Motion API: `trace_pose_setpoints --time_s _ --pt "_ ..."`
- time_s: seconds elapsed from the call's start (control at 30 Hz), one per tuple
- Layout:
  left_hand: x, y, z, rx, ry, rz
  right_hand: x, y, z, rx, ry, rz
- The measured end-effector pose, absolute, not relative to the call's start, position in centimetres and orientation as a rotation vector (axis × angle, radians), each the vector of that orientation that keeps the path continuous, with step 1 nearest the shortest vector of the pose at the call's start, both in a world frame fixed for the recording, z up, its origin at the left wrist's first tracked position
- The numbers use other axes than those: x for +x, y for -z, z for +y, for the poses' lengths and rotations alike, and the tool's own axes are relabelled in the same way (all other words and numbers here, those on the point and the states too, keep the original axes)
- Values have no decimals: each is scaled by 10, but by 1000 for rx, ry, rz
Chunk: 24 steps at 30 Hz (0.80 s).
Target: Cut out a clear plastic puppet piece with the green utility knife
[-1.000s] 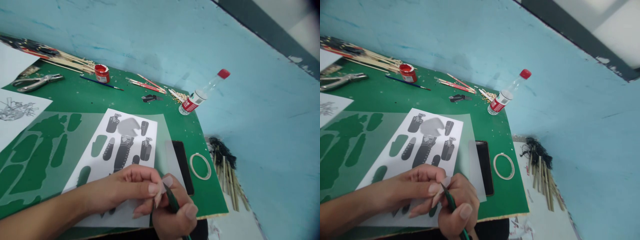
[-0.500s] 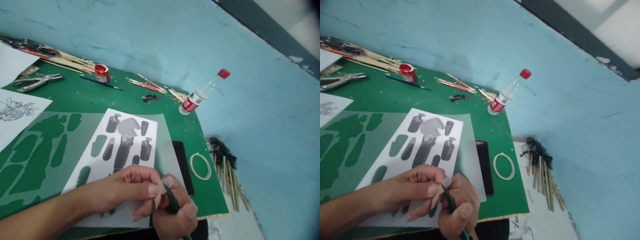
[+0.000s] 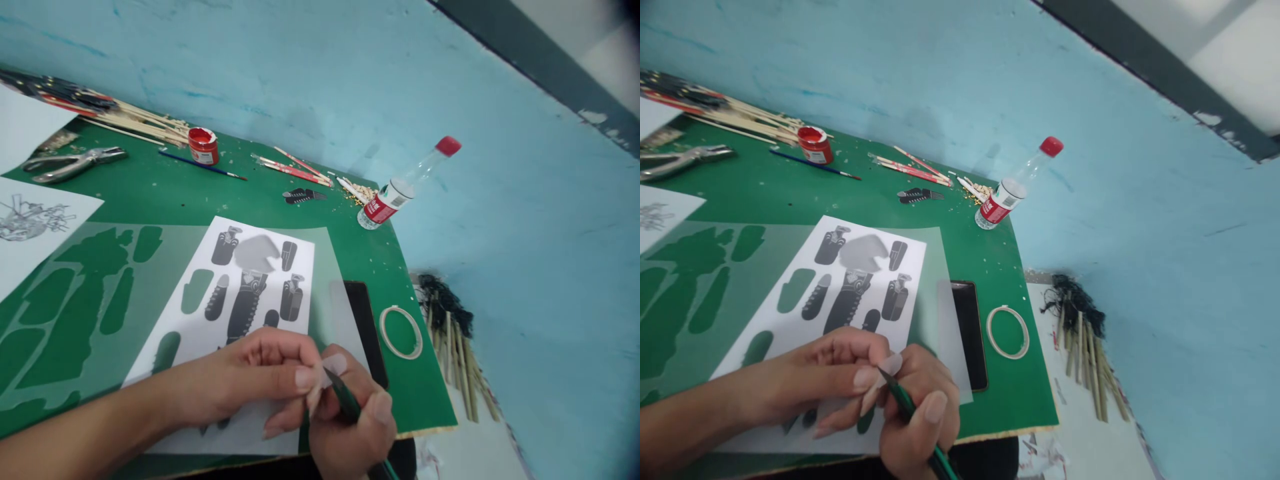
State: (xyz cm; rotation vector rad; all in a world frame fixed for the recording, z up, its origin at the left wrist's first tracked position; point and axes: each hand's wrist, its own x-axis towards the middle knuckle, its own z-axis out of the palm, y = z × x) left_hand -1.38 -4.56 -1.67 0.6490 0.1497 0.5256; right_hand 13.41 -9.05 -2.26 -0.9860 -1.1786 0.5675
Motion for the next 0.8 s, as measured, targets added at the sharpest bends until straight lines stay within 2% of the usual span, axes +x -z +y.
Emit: trace_pose_setpoints --time_s 0.53,0.8 --pt "-12 17 -47 646 -550 170 139 21 -92 -1011 -619 -1242" --pt "-12 14 -46 625 -533 196 132 29 -93 -991 -531 -1164"
